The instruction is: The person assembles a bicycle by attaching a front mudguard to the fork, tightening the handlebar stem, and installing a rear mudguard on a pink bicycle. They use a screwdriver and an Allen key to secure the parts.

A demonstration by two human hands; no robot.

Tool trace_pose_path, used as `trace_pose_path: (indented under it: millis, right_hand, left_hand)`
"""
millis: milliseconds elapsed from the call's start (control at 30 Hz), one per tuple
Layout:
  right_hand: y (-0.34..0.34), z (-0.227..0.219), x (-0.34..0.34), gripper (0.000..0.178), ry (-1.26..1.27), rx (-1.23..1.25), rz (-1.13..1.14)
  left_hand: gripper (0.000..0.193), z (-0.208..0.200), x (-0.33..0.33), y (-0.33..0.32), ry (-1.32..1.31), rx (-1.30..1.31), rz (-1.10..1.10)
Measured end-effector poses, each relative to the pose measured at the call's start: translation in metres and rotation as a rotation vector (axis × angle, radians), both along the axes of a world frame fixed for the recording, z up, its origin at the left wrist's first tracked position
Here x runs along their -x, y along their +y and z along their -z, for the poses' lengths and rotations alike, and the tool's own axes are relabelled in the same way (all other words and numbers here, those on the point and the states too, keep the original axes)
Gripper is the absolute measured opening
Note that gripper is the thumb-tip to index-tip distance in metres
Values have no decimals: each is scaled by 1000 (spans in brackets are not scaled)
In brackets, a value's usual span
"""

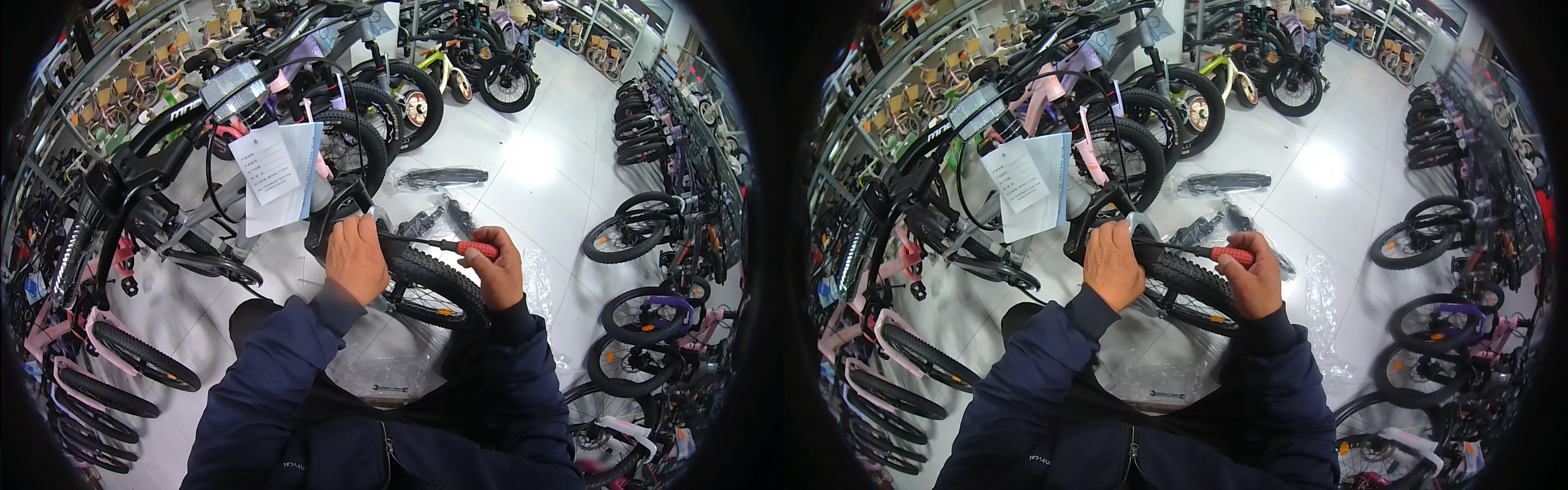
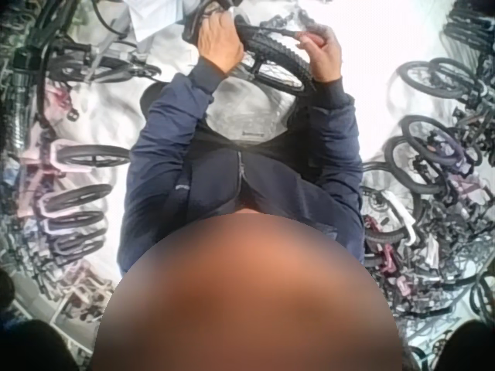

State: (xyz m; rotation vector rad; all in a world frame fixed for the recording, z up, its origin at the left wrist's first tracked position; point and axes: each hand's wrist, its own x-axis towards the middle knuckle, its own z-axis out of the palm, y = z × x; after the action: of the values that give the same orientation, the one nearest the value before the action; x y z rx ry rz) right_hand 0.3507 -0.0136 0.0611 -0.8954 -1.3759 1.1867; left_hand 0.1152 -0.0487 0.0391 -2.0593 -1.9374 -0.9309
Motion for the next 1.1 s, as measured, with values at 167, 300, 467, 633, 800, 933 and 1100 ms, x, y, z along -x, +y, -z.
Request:
trace_pose_path:
  millis: [167, 300, 467, 633, 800, 933, 1100]
  right_hand:
    - [-1, 2, 0, 29, -122, 85, 29]
    - [-4, -2, -2, 30, -118, 57, 24]
    - [-6, -5, -3, 31, -107, 52, -5]
    - [-6, -3, -1, 30, -290, 137, 86]
    - [-8, -4, -1, 30, -157, 6, 47]
    - [-10, -6, 0, 27, -112, 35, 67]
    - [-10, -7, -1, 26, -245, 44, 92]
  left_hand:
    - [60, 0, 0, 1, -6, -8, 4]
    - [61, -1, -1, 2, -24, 25, 2]
    - [61, -2, -1, 2, -25, 48, -11]
    - [60, -3, 0, 3, -28, 95, -13]
    - [60, -1, -1, 4, -18, 69, -28]
    - [58, -1, 0, 4, -31, 64, -7]
    - [57, -2, -1, 3, -33, 72, -17]
